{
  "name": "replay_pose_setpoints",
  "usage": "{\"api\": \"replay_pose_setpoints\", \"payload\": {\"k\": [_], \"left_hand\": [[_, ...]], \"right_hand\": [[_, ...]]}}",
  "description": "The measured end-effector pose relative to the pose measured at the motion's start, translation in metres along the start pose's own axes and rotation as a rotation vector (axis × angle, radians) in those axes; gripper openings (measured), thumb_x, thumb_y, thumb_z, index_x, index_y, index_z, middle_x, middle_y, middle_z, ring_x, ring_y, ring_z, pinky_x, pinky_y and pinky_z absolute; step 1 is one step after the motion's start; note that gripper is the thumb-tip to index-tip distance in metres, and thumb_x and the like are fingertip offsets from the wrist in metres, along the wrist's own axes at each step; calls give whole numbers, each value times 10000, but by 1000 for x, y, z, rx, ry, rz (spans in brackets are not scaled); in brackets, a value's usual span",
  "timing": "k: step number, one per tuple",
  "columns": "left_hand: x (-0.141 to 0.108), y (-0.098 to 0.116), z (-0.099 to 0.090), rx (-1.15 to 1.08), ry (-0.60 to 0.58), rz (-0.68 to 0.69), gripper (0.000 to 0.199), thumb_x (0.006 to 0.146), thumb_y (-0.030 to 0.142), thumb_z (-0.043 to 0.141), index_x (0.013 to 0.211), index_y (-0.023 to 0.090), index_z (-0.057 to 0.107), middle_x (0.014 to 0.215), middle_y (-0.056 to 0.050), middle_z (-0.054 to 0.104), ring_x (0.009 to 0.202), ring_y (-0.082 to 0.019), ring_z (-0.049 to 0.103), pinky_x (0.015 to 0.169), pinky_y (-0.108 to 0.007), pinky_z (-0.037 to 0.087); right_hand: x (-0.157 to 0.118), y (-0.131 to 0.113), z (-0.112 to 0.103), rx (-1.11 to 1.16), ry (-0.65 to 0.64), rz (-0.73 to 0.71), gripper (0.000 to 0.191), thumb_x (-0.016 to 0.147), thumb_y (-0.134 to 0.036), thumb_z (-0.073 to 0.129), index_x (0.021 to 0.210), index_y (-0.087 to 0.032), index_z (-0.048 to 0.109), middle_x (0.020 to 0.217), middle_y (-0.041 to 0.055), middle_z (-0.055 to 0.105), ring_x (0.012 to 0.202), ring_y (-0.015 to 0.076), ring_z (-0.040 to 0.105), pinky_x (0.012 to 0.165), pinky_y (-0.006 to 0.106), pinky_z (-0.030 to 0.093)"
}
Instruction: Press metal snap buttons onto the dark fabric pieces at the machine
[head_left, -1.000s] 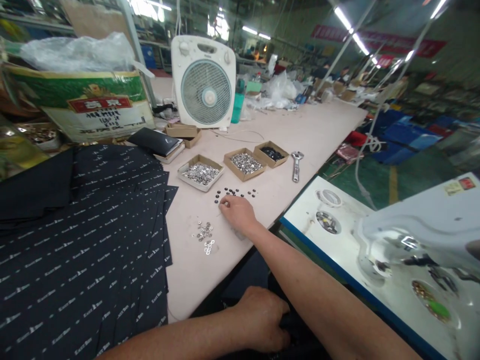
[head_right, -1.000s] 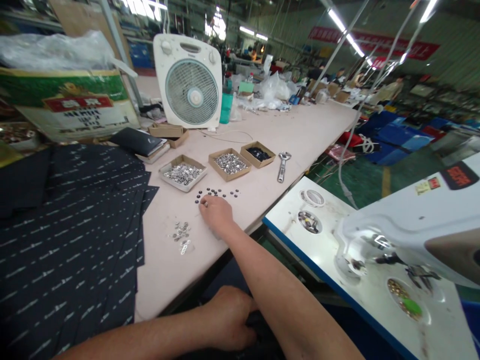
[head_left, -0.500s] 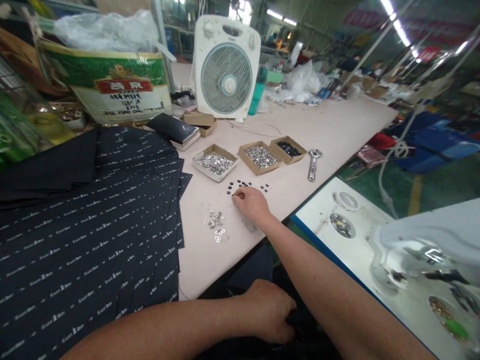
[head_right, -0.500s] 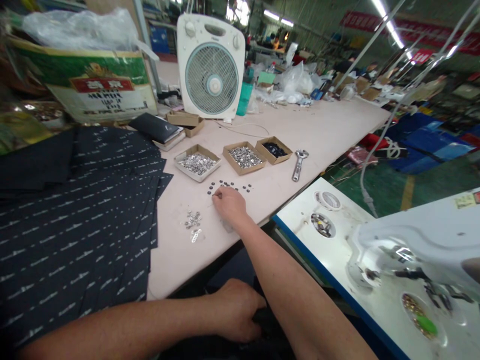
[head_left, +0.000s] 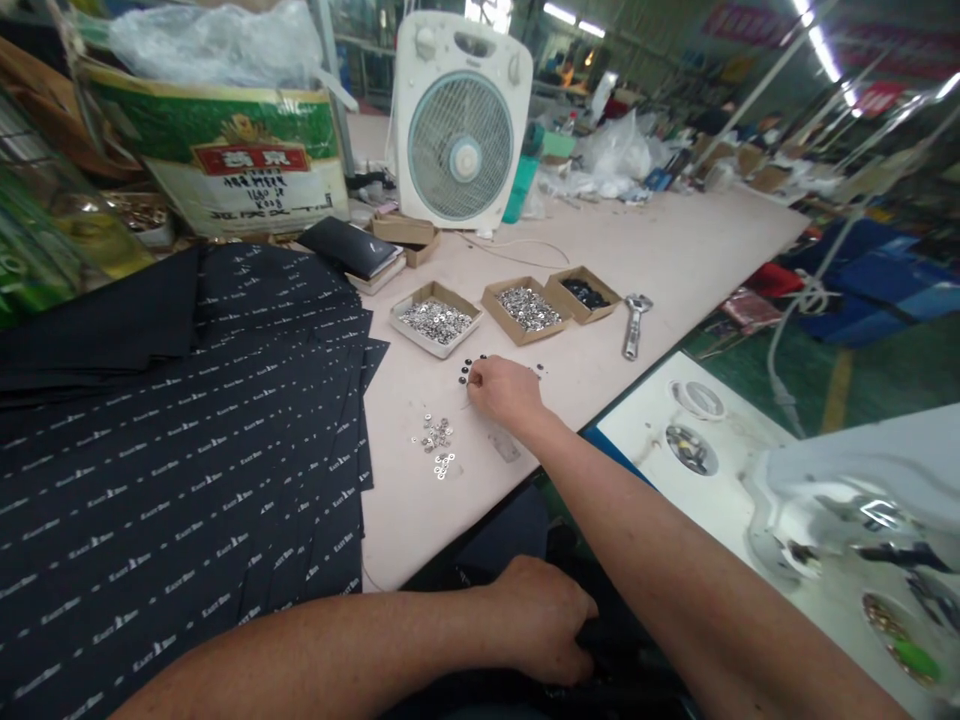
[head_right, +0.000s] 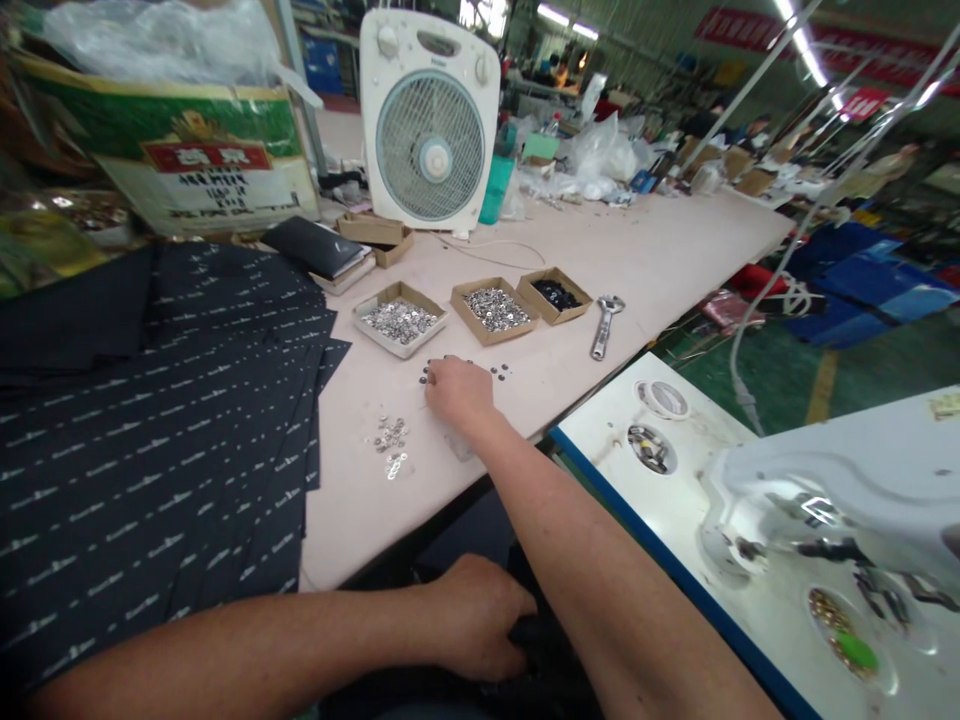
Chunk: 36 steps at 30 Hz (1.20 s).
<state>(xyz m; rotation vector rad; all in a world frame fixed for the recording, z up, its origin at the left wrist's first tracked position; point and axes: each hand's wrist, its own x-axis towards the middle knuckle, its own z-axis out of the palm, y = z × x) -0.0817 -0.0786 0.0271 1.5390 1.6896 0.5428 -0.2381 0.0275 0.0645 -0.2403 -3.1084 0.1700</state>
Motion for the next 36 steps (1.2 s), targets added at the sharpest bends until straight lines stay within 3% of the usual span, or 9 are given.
{"api": "replay_pose_setpoints", "payload": {"k": [6,13,18,22,26,29,33,36], "left_hand": [[3,-3,5,4,33,16,275,744,413,625,932,233,711,948,-70,790,892,-314,746,633,-331,515],[2,-1,3,13,-3,9,267,749,390,604,927,224,713,938,-76,788,881,-304,745,637,-330,517],[1,-1,1,21,10,13,240,751,404,608,881,228,705,897,-70,785,844,-291,744,594,-312,492],[-2,1,0,5,19,-3,200,758,388,603,845,232,692,872,-57,781,826,-267,736,604,-295,478],[-4,1,2,14,90,0,119,742,321,619,788,223,667,823,-44,766,794,-235,716,603,-272,446],[-6,0,5,27,126,20,39,742,246,613,758,217,632,793,-13,745,763,-196,697,597,-253,411],[-10,1,6,115,155,109,45,767,190,592,802,209,613,819,-2,716,790,-184,673,671,-267,438],[-17,6,11,315,214,225,100,802,197,586,894,198,627,844,-32,696,810,-226,650,699,-334,451]], "right_hand": [[-1,1,3,-26,14,-33,201,882,-224,544,954,-223,731,1058,86,725,920,249,666,695,305,455],[9,5,-5,2,-78,-24,205,833,-201,558,839,-232,761,989,66,757,903,247,663,691,305,446],[1,5,-3,27,24,-46,193,842,-216,556,860,-209,748,973,81,763,899,246,673,725,309,460],[-20,15,-6,274,105,3,117,801,-205,603,789,-200,719,872,41,772,836,206,689,779,296,481],[-64,37,-20,694,20,169,69,769,-158,609,746,-182,669,683,-3,735,671,150,694,664,242,485],[-118,59,-30,922,-10,276,32,758,-153,644,780,-175,639,657,-11,721,641,141,695,614,225,482],[-209,79,-34,1023,53,382,148,740,-201,742,848,-172,645,771,5,740,697,138,692,673,245,527],[-274,79,-31,1016,59,480,164,759,-179,739,908,-179,671,882,19,758,734,133,695,701,247,538]]}}
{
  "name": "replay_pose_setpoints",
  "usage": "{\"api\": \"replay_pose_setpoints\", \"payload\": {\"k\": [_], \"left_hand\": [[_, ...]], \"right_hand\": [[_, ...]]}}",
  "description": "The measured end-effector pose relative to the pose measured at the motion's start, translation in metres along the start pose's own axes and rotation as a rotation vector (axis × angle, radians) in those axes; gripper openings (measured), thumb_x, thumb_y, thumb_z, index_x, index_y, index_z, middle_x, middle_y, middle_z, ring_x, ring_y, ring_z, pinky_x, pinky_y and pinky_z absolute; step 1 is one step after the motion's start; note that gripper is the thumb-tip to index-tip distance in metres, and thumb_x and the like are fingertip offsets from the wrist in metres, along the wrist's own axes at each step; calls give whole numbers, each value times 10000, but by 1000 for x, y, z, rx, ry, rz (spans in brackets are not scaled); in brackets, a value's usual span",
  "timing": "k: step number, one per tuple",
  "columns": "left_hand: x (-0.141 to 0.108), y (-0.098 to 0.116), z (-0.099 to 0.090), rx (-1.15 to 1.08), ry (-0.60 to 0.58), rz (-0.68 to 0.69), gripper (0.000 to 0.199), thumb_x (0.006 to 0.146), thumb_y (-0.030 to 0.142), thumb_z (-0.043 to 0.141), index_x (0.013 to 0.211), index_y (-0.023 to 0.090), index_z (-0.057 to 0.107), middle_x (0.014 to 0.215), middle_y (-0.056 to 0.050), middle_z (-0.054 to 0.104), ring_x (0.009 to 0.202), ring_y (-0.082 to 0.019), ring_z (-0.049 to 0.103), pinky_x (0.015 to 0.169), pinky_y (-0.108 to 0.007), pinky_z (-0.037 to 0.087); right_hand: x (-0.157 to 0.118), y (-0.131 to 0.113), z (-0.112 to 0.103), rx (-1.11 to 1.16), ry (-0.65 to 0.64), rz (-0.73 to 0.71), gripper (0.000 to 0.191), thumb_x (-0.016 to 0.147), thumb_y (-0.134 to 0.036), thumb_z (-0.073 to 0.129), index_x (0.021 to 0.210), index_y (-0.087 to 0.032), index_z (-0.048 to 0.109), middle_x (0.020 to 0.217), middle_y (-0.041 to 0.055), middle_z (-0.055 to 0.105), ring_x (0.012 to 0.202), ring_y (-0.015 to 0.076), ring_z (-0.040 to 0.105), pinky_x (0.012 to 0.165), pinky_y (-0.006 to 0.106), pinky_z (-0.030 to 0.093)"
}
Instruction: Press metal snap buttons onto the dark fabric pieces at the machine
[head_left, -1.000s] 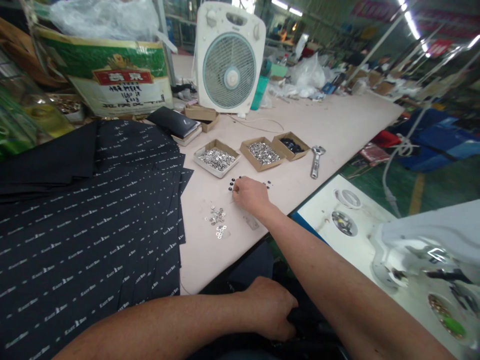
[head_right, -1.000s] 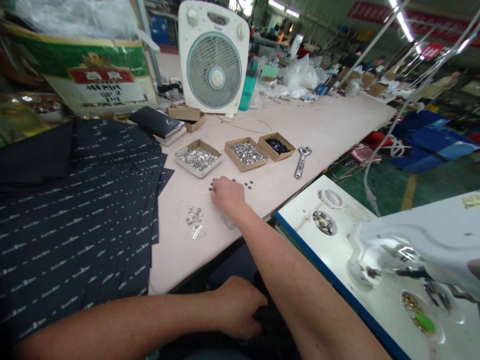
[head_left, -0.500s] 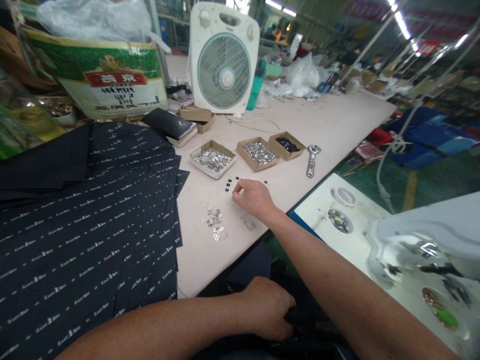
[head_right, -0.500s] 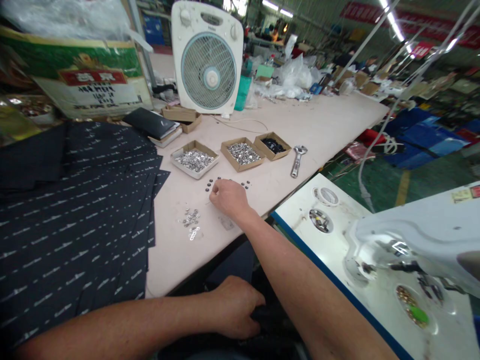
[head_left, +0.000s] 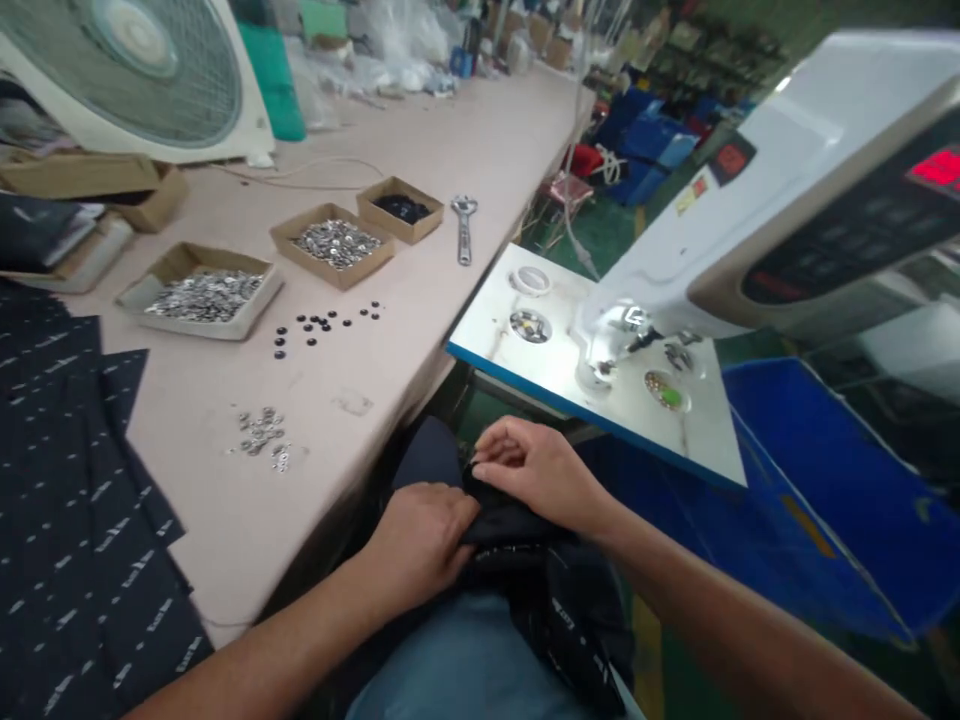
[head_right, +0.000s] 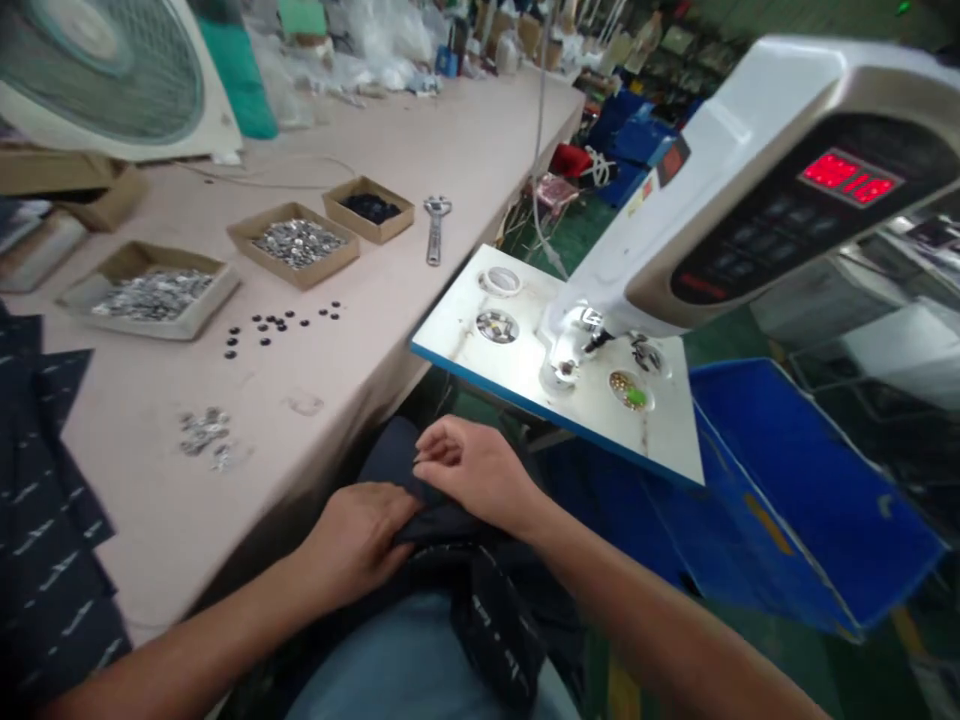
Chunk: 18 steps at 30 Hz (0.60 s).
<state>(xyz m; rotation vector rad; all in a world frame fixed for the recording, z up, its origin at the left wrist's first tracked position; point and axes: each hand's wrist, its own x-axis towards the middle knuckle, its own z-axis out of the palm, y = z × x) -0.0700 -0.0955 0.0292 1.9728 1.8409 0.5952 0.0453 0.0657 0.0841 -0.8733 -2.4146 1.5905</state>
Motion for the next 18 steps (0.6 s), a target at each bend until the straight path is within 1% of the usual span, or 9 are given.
{"api": "replay_pose_setpoints", "payload": {"k": [2,4,6,8,11,15,18], "left_hand": [[-4,7,3,109,58,109,135,834,217,578,953,187,634,825,-42,675,773,-241,622,662,-365,437],[-8,15,5,163,135,227,160,875,236,552,997,173,635,780,-40,650,717,-238,587,619,-374,412],[-9,22,6,178,211,326,181,923,231,500,1023,158,632,738,-35,634,669,-225,554,593,-373,389],[-10,28,5,172,289,414,201,954,200,452,1024,143,632,712,-37,634,645,-213,538,582,-366,373],[-9,31,3,140,347,494,200,963,157,448,1008,124,640,699,-49,646,648,-204,543,591,-350,371],[-10,30,3,97,338,518,199,965,164,461,1002,108,648,709,-65,654,660,-206,541,613,-350,384],[-12,28,6,84,334,523,188,954,148,474,1002,104,650,729,-71,658,676,-207,543,622,-351,386]], "right_hand": [[-34,11,-2,-4,32,59,175,768,-156,732,933,-192,682,900,11,760,680,118,675,651,231,521],[-62,17,-1,-25,87,87,175,776,-162,743,938,-207,693,886,-3,756,609,100,631,586,217,484],[-84,21,3,-54,146,84,169,783,-169,757,936,-218,704,825,-24,742,555,85,585,547,208,447],[-98,23,7,-73,177,74,174,792,-156,759,946,-219,710,753,-43,719,522,75,555,529,199,420],[-110,25,11,-77,198,38,180,808,-134,755,964,-211,711,744,-52,712,519,67,548,534,189,409],[-115,28,10,-82,196,-33,161,828,-111,747,956,-201,713,837,-41,740,580,66,590,588,180,432],[-116,29,10,-103,172,-77,191,835,-82,733,985,-198,711,906,-31,756,626,70,627,629,178,450]]}}
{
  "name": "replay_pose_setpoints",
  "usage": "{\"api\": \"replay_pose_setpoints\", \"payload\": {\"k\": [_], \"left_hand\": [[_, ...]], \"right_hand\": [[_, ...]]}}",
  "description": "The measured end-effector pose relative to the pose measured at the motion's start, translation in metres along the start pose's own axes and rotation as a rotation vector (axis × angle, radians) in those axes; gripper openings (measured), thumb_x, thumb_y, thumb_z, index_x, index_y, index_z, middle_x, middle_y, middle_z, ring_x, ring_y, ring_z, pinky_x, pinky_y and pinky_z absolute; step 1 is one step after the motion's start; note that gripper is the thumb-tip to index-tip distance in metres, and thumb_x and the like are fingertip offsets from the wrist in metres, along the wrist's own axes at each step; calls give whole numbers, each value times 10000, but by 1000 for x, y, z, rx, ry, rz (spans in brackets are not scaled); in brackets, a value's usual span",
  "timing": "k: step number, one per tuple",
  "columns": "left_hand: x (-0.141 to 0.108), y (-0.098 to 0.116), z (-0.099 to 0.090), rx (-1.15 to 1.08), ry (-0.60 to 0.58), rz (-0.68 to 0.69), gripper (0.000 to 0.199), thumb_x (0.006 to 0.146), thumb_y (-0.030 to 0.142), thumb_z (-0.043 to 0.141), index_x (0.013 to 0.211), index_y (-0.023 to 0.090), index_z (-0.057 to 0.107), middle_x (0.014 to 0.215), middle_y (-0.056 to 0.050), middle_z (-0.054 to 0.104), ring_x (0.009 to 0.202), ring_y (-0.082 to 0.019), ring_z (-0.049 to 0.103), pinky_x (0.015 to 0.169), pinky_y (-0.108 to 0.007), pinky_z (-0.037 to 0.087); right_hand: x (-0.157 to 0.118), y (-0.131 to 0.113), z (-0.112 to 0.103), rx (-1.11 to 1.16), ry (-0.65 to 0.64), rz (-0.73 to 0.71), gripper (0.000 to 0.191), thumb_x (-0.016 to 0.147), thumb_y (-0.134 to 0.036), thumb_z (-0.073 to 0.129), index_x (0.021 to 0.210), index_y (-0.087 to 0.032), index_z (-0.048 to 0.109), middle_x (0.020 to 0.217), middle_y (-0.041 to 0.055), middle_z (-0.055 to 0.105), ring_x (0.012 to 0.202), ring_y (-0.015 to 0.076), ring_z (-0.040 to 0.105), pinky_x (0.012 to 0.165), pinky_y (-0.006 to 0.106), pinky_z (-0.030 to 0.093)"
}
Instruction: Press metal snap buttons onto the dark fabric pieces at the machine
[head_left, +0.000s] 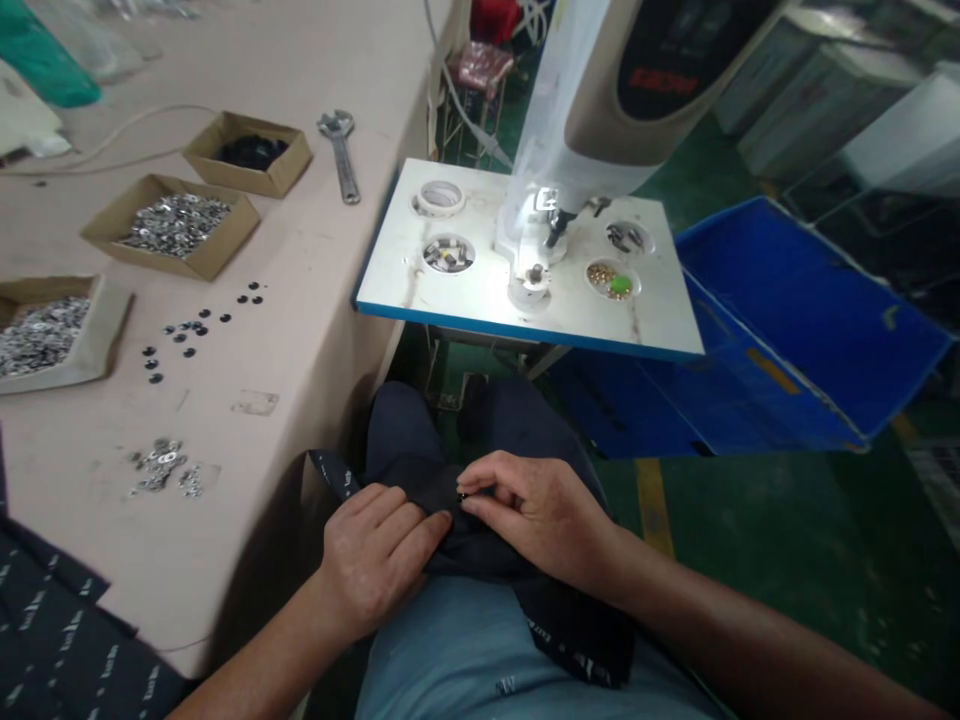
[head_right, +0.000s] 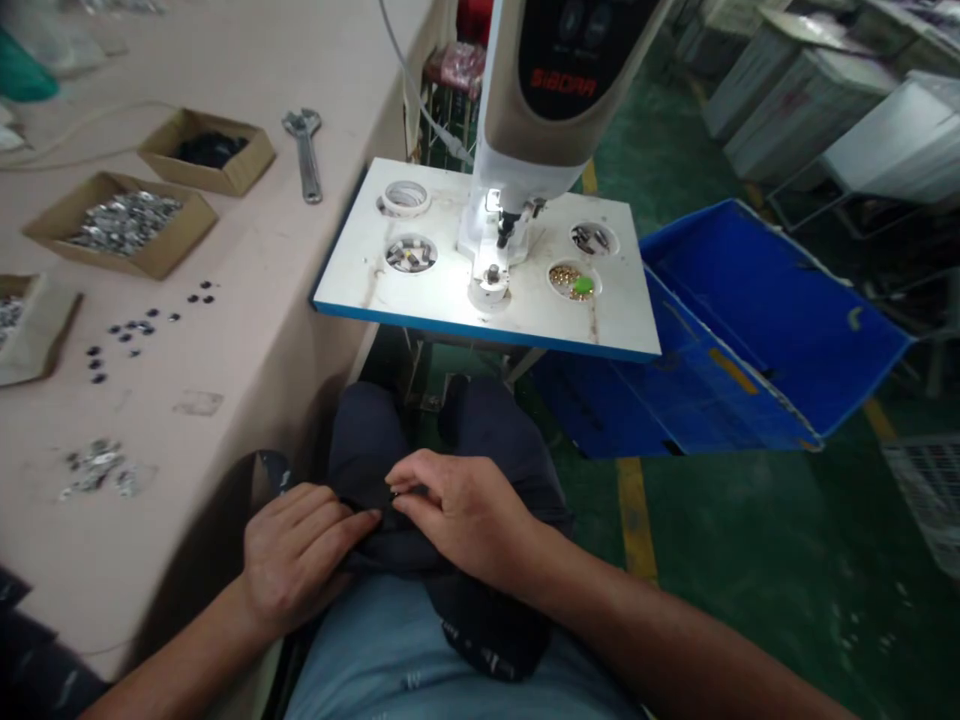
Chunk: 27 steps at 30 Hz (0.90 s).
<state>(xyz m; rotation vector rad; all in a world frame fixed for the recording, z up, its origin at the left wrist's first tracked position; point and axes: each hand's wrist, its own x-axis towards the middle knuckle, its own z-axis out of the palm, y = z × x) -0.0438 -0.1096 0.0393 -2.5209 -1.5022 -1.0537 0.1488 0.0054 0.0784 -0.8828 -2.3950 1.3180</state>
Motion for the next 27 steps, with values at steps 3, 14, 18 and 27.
{"api": "replay_pose_setpoints", "payload": {"k": [3,14,18,27], "left_hand": [[-3,-1,2,-7,-7,-13,180,925,113,495,1011,109,653,744,-68,661,683,-204,538,631,-349,388],[-4,-2,1,-19,-9,-23,198,946,157,477,1018,105,654,732,-72,641,690,-214,528,625,-355,376],[-7,-3,3,-28,-26,-35,202,947,171,481,1042,110,648,760,-80,653,703,-220,532,633,-362,373],[-13,-2,9,-80,-96,-160,165,870,133,559,1015,148,635,750,-53,646,685,-206,550,623,-352,378]], "right_hand": [[1,1,1,-49,-35,-21,216,843,-69,718,1014,-201,713,929,-22,767,677,88,665,678,188,471],[5,1,4,-113,-91,-78,231,909,-122,631,1117,-196,699,1067,13,778,841,123,735,758,206,524],[5,4,7,-146,-104,-119,283,933,-128,589,1193,-185,683,1127,38,770,956,147,740,835,227,539],[6,5,2,-217,-242,-153,266,958,-148,560,1177,-219,694,1146,23,766,1014,168,729,887,240,520]]}}
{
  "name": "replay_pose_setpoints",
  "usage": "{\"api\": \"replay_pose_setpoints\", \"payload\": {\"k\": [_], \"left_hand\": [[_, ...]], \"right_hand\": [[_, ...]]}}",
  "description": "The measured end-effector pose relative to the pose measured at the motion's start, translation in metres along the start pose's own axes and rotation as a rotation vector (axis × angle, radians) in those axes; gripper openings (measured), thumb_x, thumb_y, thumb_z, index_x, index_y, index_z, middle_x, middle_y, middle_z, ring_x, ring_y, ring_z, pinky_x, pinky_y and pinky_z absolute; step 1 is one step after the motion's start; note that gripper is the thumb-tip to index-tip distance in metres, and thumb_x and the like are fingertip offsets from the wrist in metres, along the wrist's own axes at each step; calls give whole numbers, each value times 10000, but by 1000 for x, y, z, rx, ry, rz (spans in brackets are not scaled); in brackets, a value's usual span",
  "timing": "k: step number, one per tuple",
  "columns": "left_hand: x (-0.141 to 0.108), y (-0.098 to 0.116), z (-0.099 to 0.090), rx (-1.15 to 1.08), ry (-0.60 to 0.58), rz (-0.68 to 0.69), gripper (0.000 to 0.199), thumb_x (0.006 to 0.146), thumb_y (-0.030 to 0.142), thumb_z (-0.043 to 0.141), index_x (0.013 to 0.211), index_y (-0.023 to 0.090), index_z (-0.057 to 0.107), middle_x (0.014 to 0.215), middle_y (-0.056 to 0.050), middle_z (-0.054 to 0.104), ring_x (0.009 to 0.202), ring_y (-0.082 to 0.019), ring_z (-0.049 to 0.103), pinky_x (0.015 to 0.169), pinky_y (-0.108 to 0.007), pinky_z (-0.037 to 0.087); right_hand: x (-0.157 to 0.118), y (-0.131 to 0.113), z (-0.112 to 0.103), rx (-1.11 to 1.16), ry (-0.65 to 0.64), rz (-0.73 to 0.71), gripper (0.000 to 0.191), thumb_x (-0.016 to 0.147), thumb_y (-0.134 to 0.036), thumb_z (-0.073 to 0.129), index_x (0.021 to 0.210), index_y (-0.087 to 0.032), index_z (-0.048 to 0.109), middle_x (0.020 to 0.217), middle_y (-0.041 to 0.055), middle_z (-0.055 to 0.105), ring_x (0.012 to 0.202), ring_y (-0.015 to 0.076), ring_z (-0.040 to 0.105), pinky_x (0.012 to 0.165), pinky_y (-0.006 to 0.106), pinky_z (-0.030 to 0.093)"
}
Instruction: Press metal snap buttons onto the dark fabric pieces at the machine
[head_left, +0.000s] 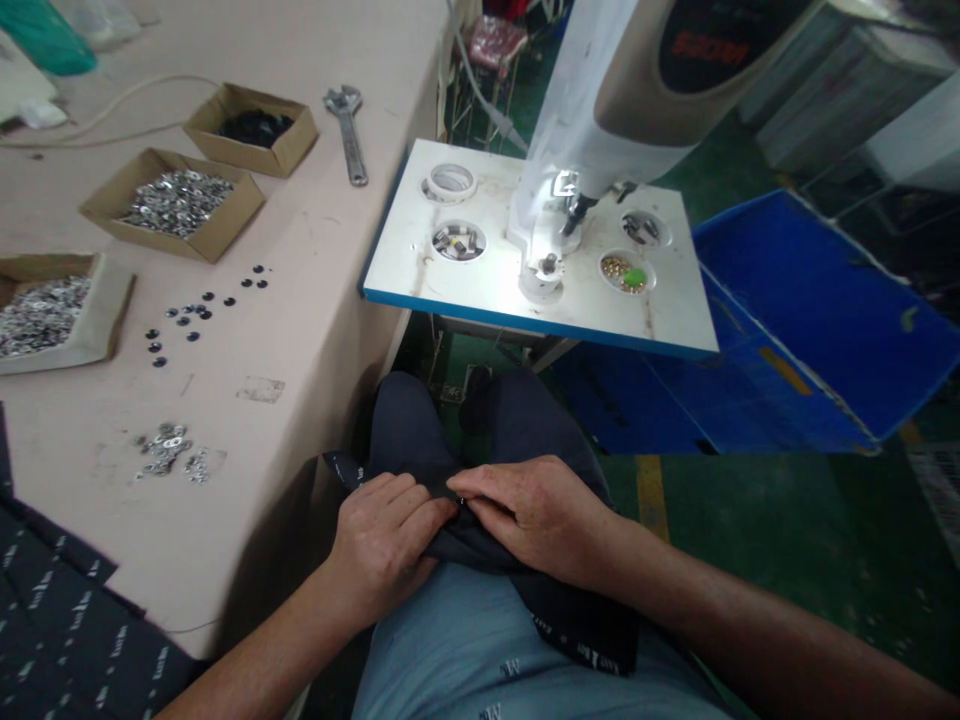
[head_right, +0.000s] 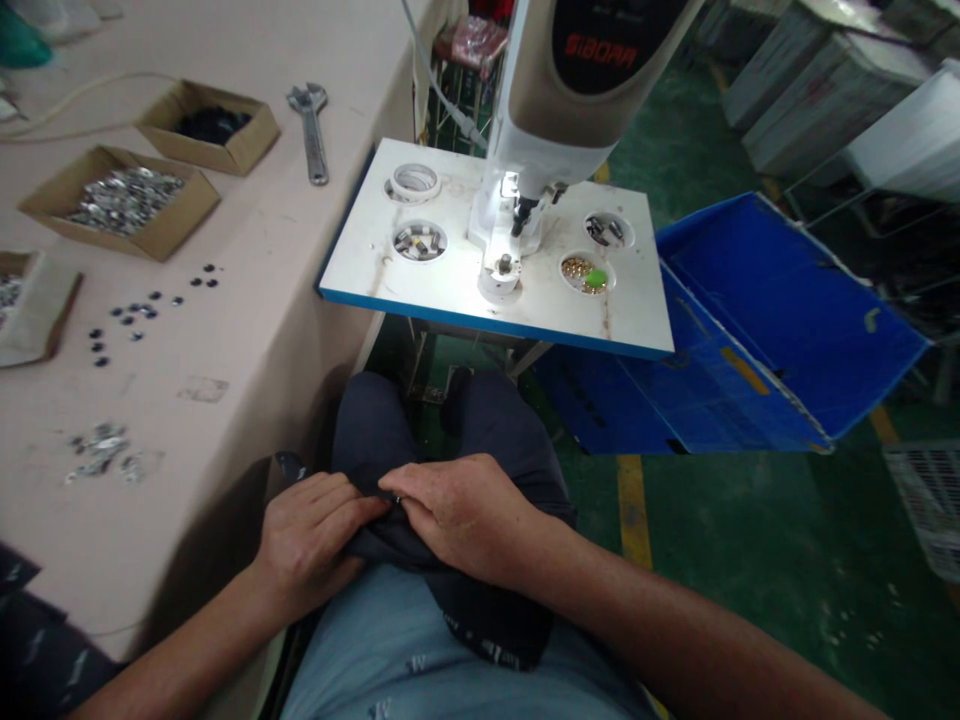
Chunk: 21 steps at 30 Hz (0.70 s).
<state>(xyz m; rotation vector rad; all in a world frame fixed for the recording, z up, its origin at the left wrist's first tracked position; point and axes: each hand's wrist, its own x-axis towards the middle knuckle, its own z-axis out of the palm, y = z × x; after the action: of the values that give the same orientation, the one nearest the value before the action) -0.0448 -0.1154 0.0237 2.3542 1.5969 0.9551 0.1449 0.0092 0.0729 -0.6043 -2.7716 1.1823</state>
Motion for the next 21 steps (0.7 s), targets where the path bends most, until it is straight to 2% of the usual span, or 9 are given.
{"api": "replay_pose_setpoints", "payload": {"k": [2,5,9,11,13,14,16,18,21], "left_hand": [[1,1,1,-30,-9,-53,168,847,113,577,997,164,633,747,-37,640,681,-197,556,623,-343,393],[3,2,0,-98,-15,-128,195,827,95,595,1001,176,635,847,-44,684,756,-192,617,678,-330,454],[5,2,-2,-153,-49,-195,198,816,114,629,999,189,651,898,-37,714,799,-192,662,704,-316,493],[5,2,-2,-172,-57,-223,186,804,125,649,977,191,662,863,-29,712,769,-189,664,678,-307,492],[5,1,-2,-197,-63,-253,196,778,111,656,955,192,673,826,-21,707,735,-185,663,655,-298,487],[5,0,-2,-214,-72,-270,220,758,94,653,952,194,680,819,-17,707,729,-184,665,652,-295,484],[5,0,-1,-255,-96,-313,280,718,60,641,955,201,692,820,-7,710,734,-182,674,664,-291,482],[5,0,-1,-295,-129,-383,288,702,62,643,946,203,703,827,-1,714,753,-182,681,680,-289,477],[7,1,-1,-337,-210,-531,130,736,120,646,830,192,698,776,3,690,726,-173,664,651,-272,442]], "right_hand": [[1,0,-2,25,-35,9,269,958,-140,543,1167,-212,697,1126,28,768,1009,166,726,891,240,511],[1,-1,-5,69,-44,36,283,953,-132,516,1165,-198,692,1092,36,768,983,166,726,874,242,506],[0,-2,-10,115,-75,89,334,948,-201,538,1266,-184,638,1053,45,772,914,171,732,811,254,509],[0,-4,-14,140,-113,102,478,907,-379,657,1339,-187,590,1097,57,764,941,197,732,827,277,514],[1,-6,-17,153,-152,99,741,766,-572,775,1372,-202,562,1158,67,748,1010,235,721,868,304,511],[1,-6,-18,149,-172,95,832,698,-614,811,1378,-209,555,1176,69,741,1042,252,713,888,316,506],[3,-7,-18,122,-199,92,843,670,-561,848,1383,-225,548,1185,65,737,1072,265,703,912,331,494],[6,-7,-17,90,-203,106,692,749,-410,814,1367,-233,560,1182,59,736,1067,254,704,913,329,485],[9,-9,-14,73,-191,137,475,831,-243,709,1294,-236,603,1153,43,743,1042,229,707,887,308,481]]}}
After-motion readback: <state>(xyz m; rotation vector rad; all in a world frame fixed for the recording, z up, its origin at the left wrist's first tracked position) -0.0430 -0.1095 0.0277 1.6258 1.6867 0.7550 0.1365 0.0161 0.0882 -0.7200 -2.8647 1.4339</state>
